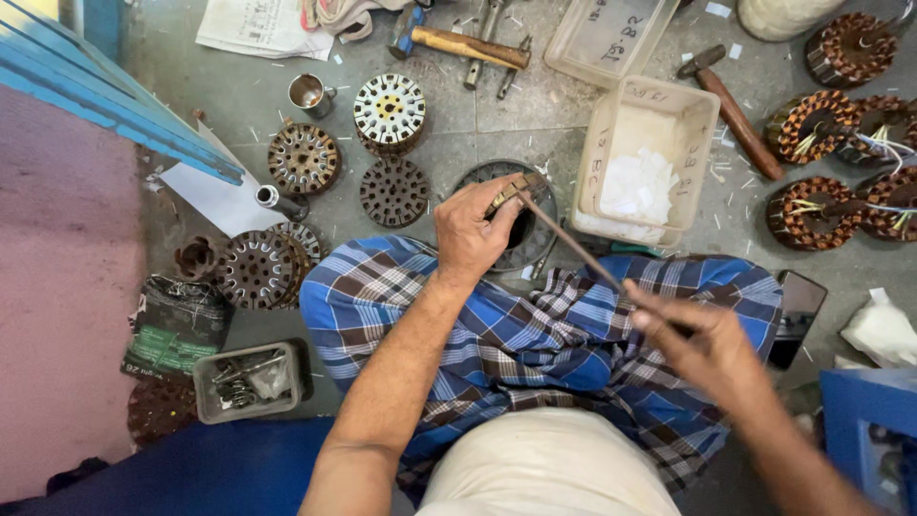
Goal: The person inserts white insulating pieces into the slots of a motor stator while seated on the floor. They use a metal rod to press the pieces into place and a hammer to tap them securely. The person handles multiple stators and repeatedly inserts and adjusts the insulating pieces.
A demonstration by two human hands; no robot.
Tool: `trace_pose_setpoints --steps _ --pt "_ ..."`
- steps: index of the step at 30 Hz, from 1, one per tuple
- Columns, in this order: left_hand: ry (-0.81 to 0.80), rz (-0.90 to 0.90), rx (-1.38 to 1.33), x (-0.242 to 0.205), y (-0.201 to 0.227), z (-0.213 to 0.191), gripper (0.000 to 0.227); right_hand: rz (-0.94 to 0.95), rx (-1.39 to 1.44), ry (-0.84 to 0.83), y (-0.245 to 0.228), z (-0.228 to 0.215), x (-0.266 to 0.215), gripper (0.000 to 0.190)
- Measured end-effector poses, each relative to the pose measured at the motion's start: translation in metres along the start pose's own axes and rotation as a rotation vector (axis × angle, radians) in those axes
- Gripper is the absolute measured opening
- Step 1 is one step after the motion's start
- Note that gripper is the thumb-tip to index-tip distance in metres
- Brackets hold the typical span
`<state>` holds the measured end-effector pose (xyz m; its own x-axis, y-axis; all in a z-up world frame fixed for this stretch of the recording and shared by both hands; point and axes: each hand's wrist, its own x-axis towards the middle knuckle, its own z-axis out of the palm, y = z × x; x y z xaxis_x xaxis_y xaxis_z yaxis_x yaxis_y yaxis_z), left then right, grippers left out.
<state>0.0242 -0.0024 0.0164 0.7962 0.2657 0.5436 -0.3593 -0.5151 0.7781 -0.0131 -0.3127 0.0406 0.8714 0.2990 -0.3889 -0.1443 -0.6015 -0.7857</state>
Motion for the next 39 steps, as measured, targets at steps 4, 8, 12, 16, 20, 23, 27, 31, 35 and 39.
trace_pose_setpoints --steps 4,8,12,16,20,23,27,31,35,39 --pt "0.017 0.000 0.029 -0.002 -0.003 0.004 0.021 -0.209 -0.474 0.233 -0.011 0.035 -0.040 0.035" --pt "0.001 -0.008 0.047 -0.006 -0.004 0.003 0.023 -0.148 -0.203 0.150 -0.020 0.005 -0.016 0.035" --pt "-0.004 -0.053 0.013 -0.003 0.000 0.003 0.023 -0.442 -0.196 0.159 -0.033 0.008 -0.018 0.034" --pt "-0.031 -0.021 0.015 -0.007 0.004 0.001 0.026 -0.042 -0.472 0.168 -0.048 0.012 -0.051 0.047" --pt "-0.048 -0.027 -0.006 -0.011 0.004 0.001 0.032 -0.028 -0.589 0.208 -0.061 0.015 -0.068 0.046" --pt "-0.064 -0.069 -0.023 -0.011 0.004 0.003 0.033 -0.135 -0.501 0.261 -0.070 0.013 -0.072 0.042" --pt "-0.056 -0.021 -0.021 -0.016 0.001 0.004 0.033 -0.003 -0.647 0.301 -0.079 0.007 -0.082 0.037" --pt "-0.069 -0.020 -0.067 -0.020 -0.004 0.006 0.034 -0.065 -0.666 0.259 -0.087 -0.001 -0.081 0.042" --pt "-0.090 -0.058 -0.077 -0.018 -0.007 0.006 0.033 -0.001 -0.766 0.242 -0.090 -0.001 -0.081 0.042" --pt "-0.094 -0.212 -0.135 -0.011 -0.009 0.006 0.029 -0.167 -0.574 0.269 -0.085 0.007 -0.077 0.044"
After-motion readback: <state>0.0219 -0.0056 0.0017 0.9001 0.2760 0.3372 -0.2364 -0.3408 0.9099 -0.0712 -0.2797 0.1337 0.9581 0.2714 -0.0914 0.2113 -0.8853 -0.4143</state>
